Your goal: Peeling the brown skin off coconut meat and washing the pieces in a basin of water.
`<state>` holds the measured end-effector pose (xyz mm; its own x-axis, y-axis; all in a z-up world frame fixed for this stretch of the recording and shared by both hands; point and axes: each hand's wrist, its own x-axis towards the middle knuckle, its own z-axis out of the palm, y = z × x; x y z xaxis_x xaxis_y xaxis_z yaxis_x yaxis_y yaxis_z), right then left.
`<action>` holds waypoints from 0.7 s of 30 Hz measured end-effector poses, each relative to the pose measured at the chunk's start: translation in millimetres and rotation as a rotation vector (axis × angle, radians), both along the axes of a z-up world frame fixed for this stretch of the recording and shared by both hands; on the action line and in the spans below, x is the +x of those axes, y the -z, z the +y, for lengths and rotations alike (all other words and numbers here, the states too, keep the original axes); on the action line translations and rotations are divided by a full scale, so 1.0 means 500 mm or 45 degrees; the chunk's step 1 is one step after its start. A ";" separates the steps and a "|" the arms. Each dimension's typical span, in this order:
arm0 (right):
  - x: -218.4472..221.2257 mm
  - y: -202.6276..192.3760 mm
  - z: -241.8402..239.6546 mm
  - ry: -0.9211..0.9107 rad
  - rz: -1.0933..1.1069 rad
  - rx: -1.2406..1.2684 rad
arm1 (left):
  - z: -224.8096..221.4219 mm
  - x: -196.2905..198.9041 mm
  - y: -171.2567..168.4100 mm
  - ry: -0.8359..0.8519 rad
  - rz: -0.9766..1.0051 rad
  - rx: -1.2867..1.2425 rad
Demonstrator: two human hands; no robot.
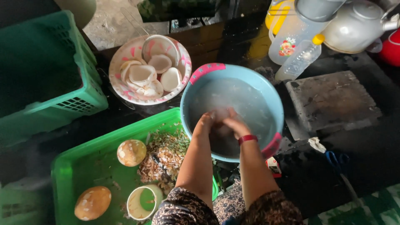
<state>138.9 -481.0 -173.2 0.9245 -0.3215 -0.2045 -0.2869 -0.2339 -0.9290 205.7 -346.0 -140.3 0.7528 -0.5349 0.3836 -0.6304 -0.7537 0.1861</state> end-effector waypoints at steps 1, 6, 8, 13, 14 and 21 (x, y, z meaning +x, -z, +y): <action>-0.011 -0.083 0.032 0.081 -0.084 0.340 | -0.004 0.011 0.034 0.005 -0.111 0.008; 0.006 -0.078 0.032 0.581 0.049 1.003 | -0.051 0.080 0.180 0.037 -0.661 0.045; 0.084 0.140 -0.080 -0.183 0.382 -0.236 | -0.098 0.117 0.212 0.054 -0.872 0.064; 0.103 0.038 0.005 0.492 0.094 -0.205 | -0.122 0.210 0.288 -1.094 -1.576 0.200; 0.099 0.025 0.028 0.656 0.035 -0.190 | -0.119 0.218 0.312 -1.393 -1.720 0.244; 0.147 -0.079 0.037 0.994 0.037 0.520 | -0.103 0.153 0.091 -0.761 -3.353 1.916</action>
